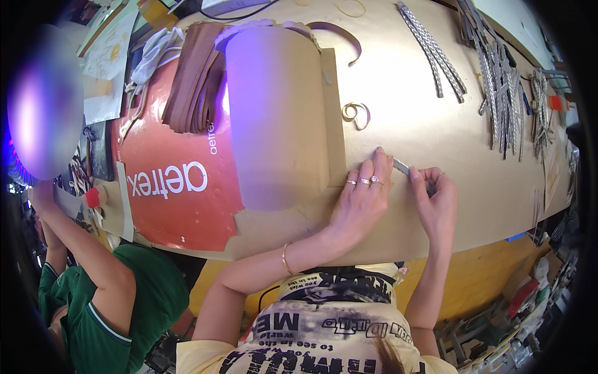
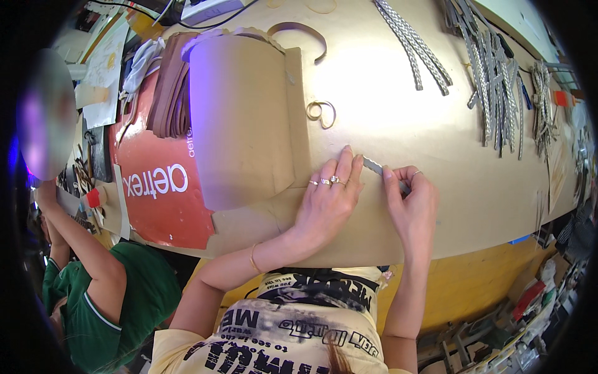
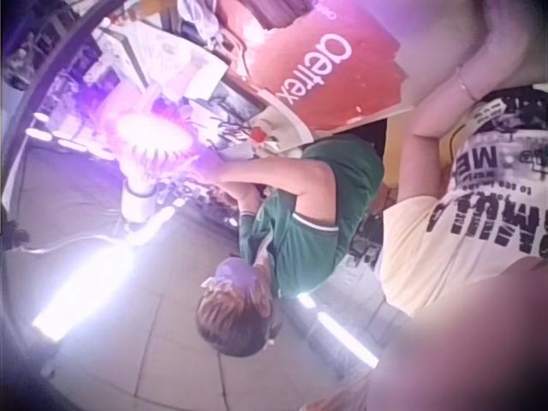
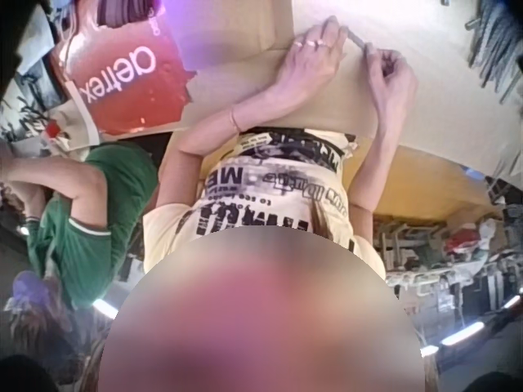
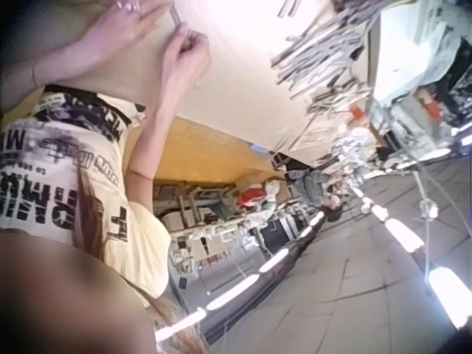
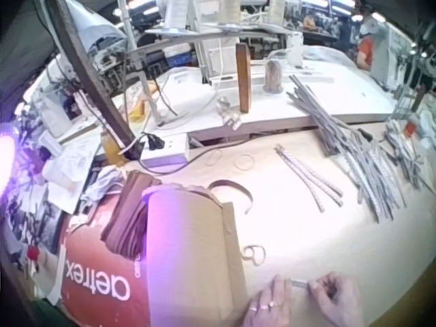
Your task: The person repeatedly picks up braided straps, aligns them on a cardboard template, and applies glue from a bottle to secure them. The person handles multiple straps one at a time, placing each on the template and applying adhesive before moving to the next strap.
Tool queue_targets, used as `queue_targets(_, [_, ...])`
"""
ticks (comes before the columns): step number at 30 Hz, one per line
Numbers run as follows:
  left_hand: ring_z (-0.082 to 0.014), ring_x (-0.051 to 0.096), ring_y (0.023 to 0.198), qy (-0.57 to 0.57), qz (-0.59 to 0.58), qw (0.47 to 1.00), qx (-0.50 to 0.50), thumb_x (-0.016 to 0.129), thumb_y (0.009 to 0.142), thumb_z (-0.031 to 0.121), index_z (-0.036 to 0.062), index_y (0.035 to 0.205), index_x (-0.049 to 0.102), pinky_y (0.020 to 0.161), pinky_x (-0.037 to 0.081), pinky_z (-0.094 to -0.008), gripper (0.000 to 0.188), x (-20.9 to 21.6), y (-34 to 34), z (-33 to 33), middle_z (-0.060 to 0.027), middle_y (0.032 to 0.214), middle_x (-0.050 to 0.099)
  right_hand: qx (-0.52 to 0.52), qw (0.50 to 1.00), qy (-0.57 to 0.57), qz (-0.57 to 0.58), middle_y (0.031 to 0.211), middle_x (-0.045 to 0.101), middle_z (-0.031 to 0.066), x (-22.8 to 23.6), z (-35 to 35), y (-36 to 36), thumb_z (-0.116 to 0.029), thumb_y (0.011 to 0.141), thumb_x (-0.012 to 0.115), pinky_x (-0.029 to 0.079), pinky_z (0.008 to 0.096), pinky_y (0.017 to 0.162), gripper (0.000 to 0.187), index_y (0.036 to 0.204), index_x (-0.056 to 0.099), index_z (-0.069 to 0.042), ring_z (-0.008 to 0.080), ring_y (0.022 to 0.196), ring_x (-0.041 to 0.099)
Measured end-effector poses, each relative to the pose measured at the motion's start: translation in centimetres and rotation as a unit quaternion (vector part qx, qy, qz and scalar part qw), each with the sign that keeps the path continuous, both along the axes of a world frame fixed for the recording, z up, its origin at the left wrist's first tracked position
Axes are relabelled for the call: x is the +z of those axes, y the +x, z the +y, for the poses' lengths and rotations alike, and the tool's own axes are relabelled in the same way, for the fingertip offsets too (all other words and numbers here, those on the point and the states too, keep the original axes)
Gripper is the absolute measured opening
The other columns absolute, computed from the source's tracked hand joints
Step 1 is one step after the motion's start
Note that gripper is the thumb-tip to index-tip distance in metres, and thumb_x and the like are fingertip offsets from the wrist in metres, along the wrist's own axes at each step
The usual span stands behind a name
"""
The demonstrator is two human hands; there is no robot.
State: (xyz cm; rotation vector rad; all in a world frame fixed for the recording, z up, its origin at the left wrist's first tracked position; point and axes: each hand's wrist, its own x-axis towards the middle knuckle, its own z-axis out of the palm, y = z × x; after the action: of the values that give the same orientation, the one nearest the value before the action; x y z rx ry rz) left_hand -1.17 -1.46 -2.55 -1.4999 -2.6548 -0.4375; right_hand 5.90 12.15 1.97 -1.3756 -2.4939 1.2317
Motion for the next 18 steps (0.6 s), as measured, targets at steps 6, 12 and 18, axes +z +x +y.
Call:
queue_targets(6, [-0.0264, 0.054, 0.111, -0.040, 0.015, 0.999, 0.004, 0.057, 0.084, 0.015, -0.0065, 0.132, 0.052, 0.087, 0.049, -0.0354, 0.053, -1.0, 1.0, 0.0, -0.0186, 0.137, 0.050, 0.020, 0.999, 0.012, 0.043, 0.063, 0.053, 0.0015, -2.1, 0.3, 1.7, -0.020, 0.095, 0.064, 0.038, 0.0275, 0.052, 0.025, 0.081, 0.063, 0.001, 0.0074, 0.059, 0.043])
queue_targets(12, [-0.0338, 0.049, 0.127, 0.005, 0.036, 0.999, 0.011, 0.049, 0.086, 0.014, -0.0064, 0.140, 0.044, 0.100, 0.044, -0.0389, 0.057, -1.2, 2.2, 0.3, -0.0212, 0.150, 0.038, 0.058, 0.996, 0.017, 0.066, 0.067, 0.053, 0.0009, -2.2, 0.5, 2.0, -0.022, 0.097, 0.061, 0.036, 0.0279, 0.053, 0.030, 0.079, 0.060, 0.002, 0.0086, 0.061, 0.042])
queue_targets(18, [-0.0308, 0.043, 0.134, 0.180, -0.096, 0.979, -0.002, 0.048, 0.089, 0.016, -0.0047, 0.136, 0.044, 0.112, 0.034, -0.0424, 0.051, -3.6, 3.1, 2.2, -0.0201, 0.147, 0.041, 0.094, 0.995, 0.039, -0.006, 0.075, 0.063, 0.0156, -1.0, 0.8, 1.7, -0.031, 0.096, 0.061, 0.048, 0.0362, 0.064, 0.042, 0.095, 0.063, 0.011, 0.0210, 0.068, 0.054])
